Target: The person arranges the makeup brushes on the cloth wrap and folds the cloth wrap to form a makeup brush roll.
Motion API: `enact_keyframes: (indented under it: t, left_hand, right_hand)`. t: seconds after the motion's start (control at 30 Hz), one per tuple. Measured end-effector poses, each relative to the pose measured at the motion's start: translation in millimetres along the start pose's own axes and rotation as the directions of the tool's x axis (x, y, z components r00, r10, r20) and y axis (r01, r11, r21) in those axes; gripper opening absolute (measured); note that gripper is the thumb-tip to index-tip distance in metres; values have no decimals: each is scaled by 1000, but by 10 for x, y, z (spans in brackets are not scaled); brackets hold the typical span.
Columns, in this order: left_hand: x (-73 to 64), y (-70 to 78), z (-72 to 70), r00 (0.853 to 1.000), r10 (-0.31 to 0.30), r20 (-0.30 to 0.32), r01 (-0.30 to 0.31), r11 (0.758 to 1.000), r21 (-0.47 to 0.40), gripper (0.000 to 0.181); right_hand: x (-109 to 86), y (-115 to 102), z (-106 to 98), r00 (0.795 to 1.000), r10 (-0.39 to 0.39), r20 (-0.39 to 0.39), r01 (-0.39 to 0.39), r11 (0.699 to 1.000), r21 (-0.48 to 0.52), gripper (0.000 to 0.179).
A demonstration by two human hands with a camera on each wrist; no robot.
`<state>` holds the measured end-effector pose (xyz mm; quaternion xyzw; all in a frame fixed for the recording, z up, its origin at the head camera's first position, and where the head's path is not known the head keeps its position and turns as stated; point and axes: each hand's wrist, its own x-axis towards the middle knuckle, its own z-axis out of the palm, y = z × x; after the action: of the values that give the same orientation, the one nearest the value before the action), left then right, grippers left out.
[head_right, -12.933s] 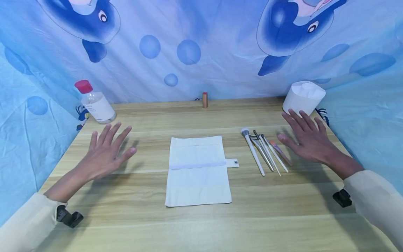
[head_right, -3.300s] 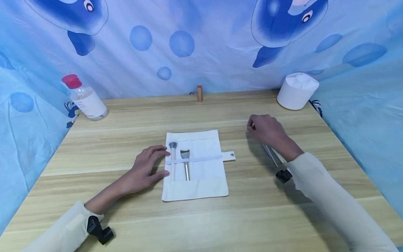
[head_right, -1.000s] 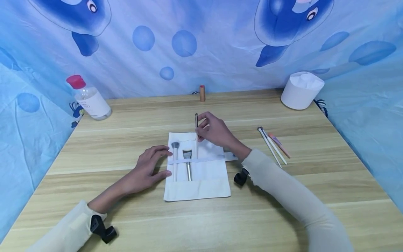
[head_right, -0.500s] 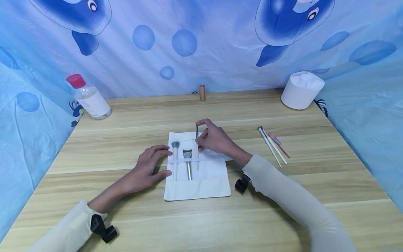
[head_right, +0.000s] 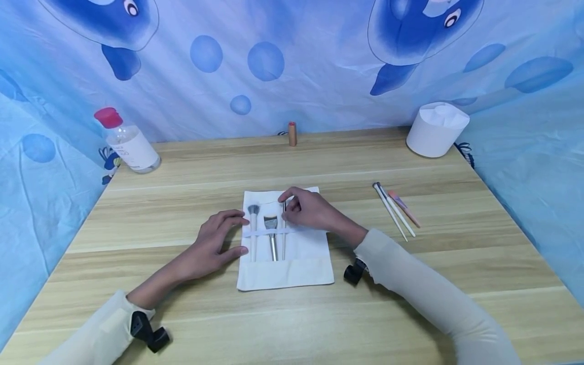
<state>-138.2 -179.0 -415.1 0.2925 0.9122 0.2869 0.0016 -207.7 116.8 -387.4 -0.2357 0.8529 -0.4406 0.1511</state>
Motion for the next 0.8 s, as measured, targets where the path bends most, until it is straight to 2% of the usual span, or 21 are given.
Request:
enact_keyframes:
  t: [0.2, 0.33, 0.4, 0.5, 0.57, 0.63, 0.8]
  left_hand:
    - [14, -5, 14, 1000, 3, -2, -3, 1000, 7, 59]
    - [10, -4, 28, 1000, 1, -1, -1, 1000, 3, 59]
    - [10, -5, 33, 1000, 6, -1, -6, 1000, 0, 59]
    - [13, -6, 34, 1000, 15, -7, -15, 1000, 3, 59]
    - [15, -8, 32, 1000, 18, -13, -18, 1000, 7, 60]
    - [10, -8, 31, 1000, 22, -17, -21, 1000, 5, 60]
    - [6, -6, 31, 999, 28, -21, -28, 1000, 1, 60]
  right_hand:
    - [-37, 31, 20, 999, -52, -4, 51, 994, -96, 17]
    - [-101, 47, -9, 996, -89, -4, 88, 988, -126, 20]
    - [-145, 53, -72, 993, -112, -32, 106, 984, -145, 23]
    - [-223, 88, -247, 984, -134, -116, 106, 970, -217, 20]
    - [-293, 125, -410, 978, -115, -176, 58, 952, -300, 15]
    - [-375, 172, -586, 972, -65, -225, -27, 923, -383, 14]
    - [-605, 284, -1004, 946, 107, -306, -266, 798, -541, 15]
